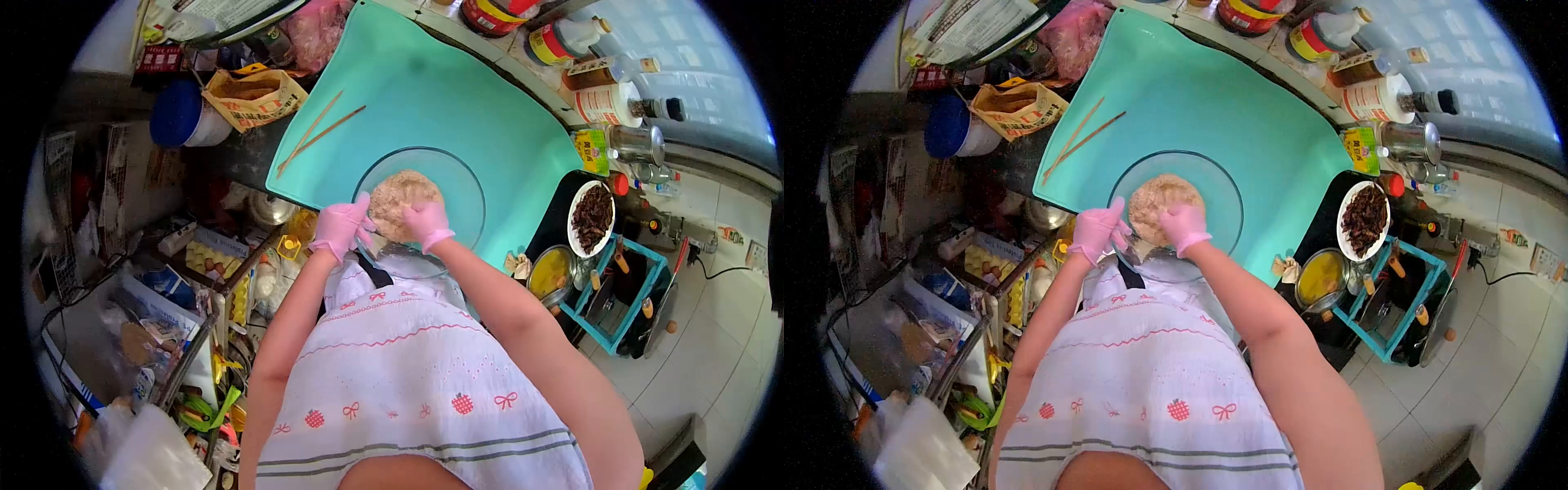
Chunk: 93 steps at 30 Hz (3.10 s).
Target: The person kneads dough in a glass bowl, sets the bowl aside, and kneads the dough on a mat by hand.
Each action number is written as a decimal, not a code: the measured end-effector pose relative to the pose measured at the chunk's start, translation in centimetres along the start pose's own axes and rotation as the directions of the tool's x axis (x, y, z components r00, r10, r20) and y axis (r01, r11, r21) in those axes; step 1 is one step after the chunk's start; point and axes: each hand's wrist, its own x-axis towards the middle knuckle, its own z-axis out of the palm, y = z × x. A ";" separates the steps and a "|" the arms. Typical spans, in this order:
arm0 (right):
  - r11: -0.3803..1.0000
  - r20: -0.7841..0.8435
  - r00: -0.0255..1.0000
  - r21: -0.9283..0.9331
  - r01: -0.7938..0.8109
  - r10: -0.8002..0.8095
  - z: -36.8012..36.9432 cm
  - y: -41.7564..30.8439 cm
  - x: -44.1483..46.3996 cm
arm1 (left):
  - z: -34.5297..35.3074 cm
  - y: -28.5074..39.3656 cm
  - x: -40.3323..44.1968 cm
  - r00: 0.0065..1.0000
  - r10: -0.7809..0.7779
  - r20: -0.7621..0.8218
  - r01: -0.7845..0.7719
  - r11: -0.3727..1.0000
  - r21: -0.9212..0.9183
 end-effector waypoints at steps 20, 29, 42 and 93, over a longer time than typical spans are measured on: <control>0.993 0.234 0.971 -0.112 -0.031 0.057 0.5 -2.0 2.1 | 0.4 1.1 -0.6 1.000 0.004 0.003 -0.004 0.998 0.059; 0.733 -0.377 0.630 -0.292 0.614 -0.679 0.1 -1.8 1.3 | 0.5 0.7 -0.9 0.998 0.060 -0.029 -0.059 0.997 0.059; 0.695 0.153 0.838 -0.492 0.524 -0.524 -2.8 -4.1 3.4 | 0.1 0.0 -0.6 0.986 0.160 -0.038 -0.157 0.985 0.069; 0.890 0.484 0.851 -0.454 0.047 0.202 0.6 -0.7 1.3 | -0.2 0.4 -0.9 0.999 0.032 0.020 -0.032 0.999 -0.026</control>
